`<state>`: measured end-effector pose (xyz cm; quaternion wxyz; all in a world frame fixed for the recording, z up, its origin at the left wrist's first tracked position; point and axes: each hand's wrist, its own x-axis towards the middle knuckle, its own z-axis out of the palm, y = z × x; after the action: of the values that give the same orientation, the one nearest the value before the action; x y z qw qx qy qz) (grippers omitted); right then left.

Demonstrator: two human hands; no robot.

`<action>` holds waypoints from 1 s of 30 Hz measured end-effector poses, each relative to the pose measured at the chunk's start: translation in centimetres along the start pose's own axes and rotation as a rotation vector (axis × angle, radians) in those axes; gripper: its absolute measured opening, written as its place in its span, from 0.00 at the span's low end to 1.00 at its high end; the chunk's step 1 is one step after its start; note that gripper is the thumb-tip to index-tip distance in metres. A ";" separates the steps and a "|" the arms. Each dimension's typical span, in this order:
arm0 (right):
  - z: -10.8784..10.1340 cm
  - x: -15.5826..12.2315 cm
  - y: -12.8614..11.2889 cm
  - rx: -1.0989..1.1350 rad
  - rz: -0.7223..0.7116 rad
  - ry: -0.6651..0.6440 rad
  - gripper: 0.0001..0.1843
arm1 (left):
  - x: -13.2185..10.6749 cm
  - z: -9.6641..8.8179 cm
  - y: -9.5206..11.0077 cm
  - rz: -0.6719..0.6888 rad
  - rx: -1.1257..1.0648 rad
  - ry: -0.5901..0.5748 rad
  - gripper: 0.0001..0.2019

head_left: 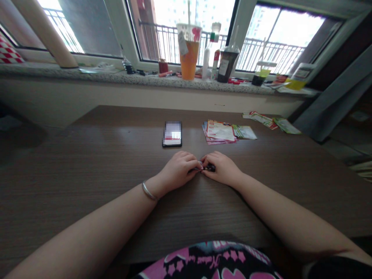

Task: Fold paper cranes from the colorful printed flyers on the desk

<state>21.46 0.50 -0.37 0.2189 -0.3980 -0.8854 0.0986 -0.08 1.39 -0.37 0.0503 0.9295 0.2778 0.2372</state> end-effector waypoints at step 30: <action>0.1 0.1 -0.1 -0.027 -0.109 0.012 0.08 | 0.0 0.0 -0.2 -0.115 0.124 0.034 0.06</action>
<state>21.33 0.48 -0.42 0.2236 -0.3526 -0.9058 0.0720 -0.22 1.56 -0.44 0.0018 0.9093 0.3456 0.2319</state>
